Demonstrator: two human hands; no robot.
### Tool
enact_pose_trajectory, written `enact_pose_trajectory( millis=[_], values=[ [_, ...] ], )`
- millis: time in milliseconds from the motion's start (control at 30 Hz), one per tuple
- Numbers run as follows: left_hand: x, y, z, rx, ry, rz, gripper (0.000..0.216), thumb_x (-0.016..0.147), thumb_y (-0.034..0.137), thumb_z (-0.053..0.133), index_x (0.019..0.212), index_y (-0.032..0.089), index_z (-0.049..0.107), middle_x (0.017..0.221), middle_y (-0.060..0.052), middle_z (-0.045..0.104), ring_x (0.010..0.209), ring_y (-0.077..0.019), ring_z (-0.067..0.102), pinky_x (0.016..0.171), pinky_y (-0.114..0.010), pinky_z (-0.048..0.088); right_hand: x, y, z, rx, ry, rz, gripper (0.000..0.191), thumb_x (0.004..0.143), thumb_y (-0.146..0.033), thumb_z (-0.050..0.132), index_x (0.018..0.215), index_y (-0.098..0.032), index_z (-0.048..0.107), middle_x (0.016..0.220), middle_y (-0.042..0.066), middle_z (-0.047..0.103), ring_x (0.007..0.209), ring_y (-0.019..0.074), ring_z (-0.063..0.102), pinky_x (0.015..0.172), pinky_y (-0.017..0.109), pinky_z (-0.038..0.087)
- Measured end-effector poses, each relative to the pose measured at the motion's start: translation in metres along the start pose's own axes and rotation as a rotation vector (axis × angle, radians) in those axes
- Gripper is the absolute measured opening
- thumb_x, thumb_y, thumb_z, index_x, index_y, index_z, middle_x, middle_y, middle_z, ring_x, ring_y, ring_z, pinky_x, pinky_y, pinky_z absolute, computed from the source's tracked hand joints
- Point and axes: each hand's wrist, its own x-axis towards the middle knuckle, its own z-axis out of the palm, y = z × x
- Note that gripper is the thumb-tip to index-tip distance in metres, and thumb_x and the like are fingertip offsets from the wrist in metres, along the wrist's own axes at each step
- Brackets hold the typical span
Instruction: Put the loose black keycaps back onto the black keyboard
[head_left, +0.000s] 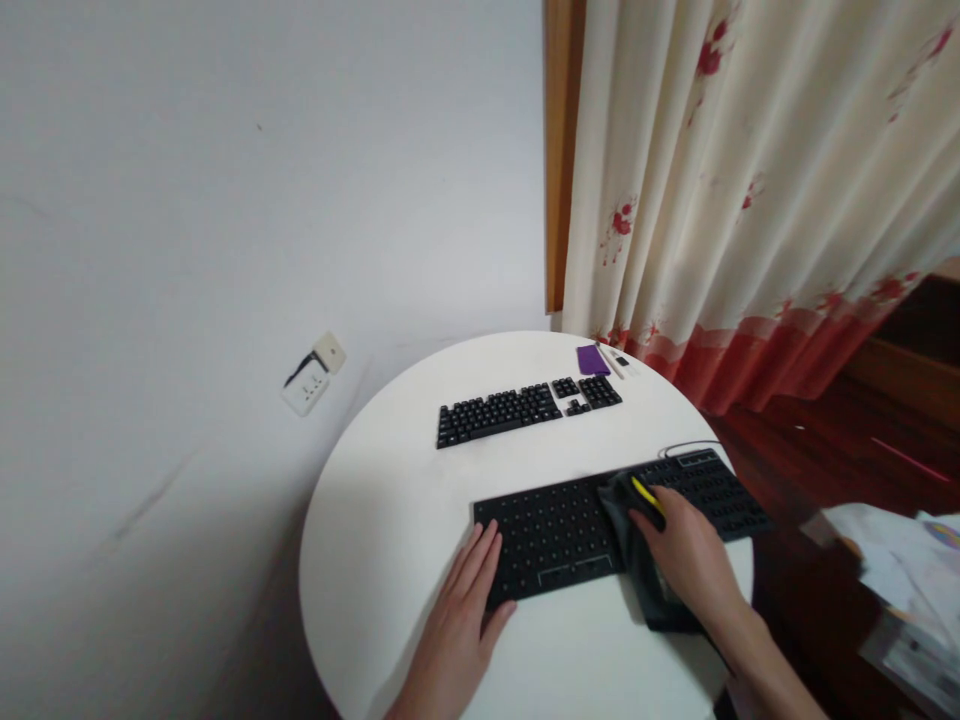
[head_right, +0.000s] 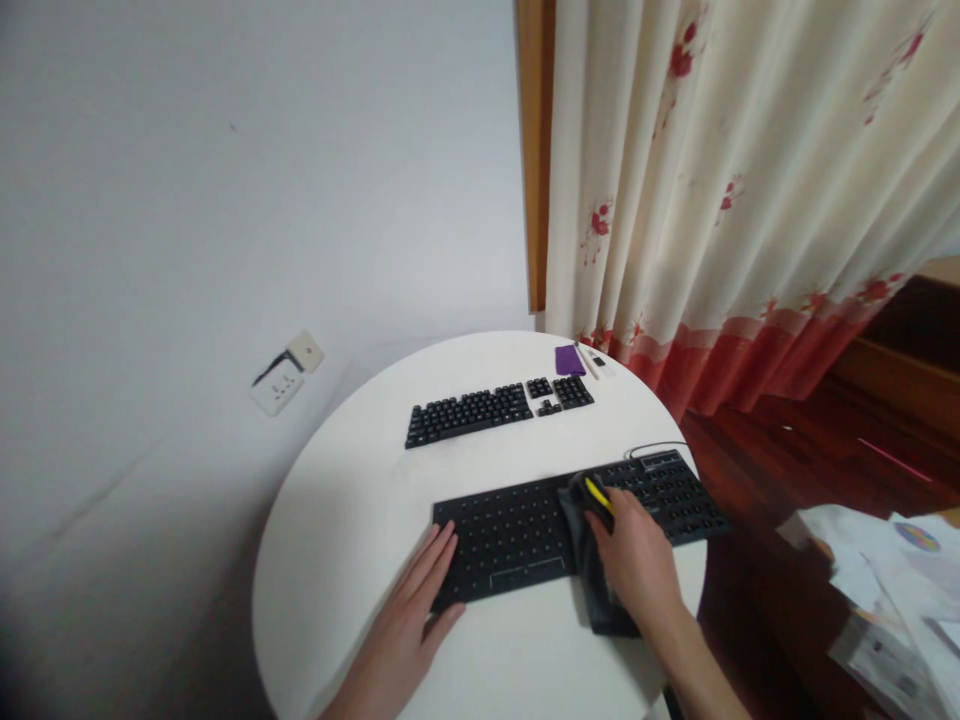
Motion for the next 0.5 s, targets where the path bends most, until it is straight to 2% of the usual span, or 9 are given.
enact_pose_trajectory(
  millis=[100,167,233,367,433,500],
  values=[
    [-0.003,0.000,0.001,-0.069,0.025,-0.042,0.071,0.092,0.023,0.051,0.153,0.032,0.015,0.157,-0.005,0.029,0.142,-0.0250,0.032,0.112,-0.048,0.038,0.013,0.014,-0.017,-0.121,0.035,0.076,0.029,0.090,-0.034,0.050,0.108,-0.014,0.061,0.106,0.016,0.068,0.091,0.0297,0.066,0.075,0.035,0.047],
    [-0.005,0.000,0.002,-0.136,0.078,-0.100,0.069,0.091,0.023,0.053,0.152,0.031,0.021,0.155,-0.006,0.035,0.139,-0.0240,0.039,0.111,-0.045,0.040,0.019,0.004,-0.021,-0.100,0.052,0.063,0.028,0.090,-0.034,0.050,0.106,-0.014,0.062,0.102,0.015,0.068,0.089,0.0294,0.066,0.074,0.035,0.046],
    [-0.007,-0.002,0.004,-0.197,0.131,-0.147,0.065,0.089,0.022,0.056,0.149,0.029,0.030,0.149,-0.007,0.043,0.134,-0.0235,0.046,0.110,-0.042,0.043,0.019,-0.022,-0.016,0.018,0.024,-0.011,0.025,0.090,-0.033,0.050,0.102,-0.014,0.062,0.096,0.014,0.069,0.089,0.0275,0.066,0.076,0.033,0.046],
    [-0.009,-0.007,0.009,-0.250,0.188,-0.150,0.056,0.084,0.024,0.063,0.138,0.025,0.048,0.139,-0.009,0.053,0.126,-0.0251,0.055,0.107,-0.041,0.047,0.002,-0.100,0.012,0.282,-0.173,-0.227,0.020,0.091,-0.028,0.050,0.102,-0.016,0.061,0.096,0.010,0.069,0.091,0.0225,0.065,0.079,0.029,0.046],
    [-0.009,-0.010,0.010,-0.252,0.199,-0.134,0.053,0.083,0.023,0.063,0.135,0.023,0.052,0.136,-0.010,0.057,0.123,-0.0259,0.057,0.105,-0.041,0.048,-0.009,-0.134,0.028,0.280,-0.265,-0.320,0.016,0.091,-0.025,0.051,0.101,-0.017,0.062,0.097,0.009,0.068,0.091,0.0210,0.065,0.078,0.028,0.046],
    [-0.008,-0.014,0.011,-0.234,0.205,-0.117,0.050,0.083,0.023,0.063,0.132,0.023,0.055,0.133,-0.010,0.059,0.120,-0.0261,0.059,0.103,-0.041,0.050,-0.015,-0.154,0.039,0.173,-0.299,-0.376,0.015,0.090,-0.023,0.052,0.101,-0.017,0.061,0.100,0.009,0.067,0.090,0.0214,0.065,0.077,0.029,0.047]
  ],
)
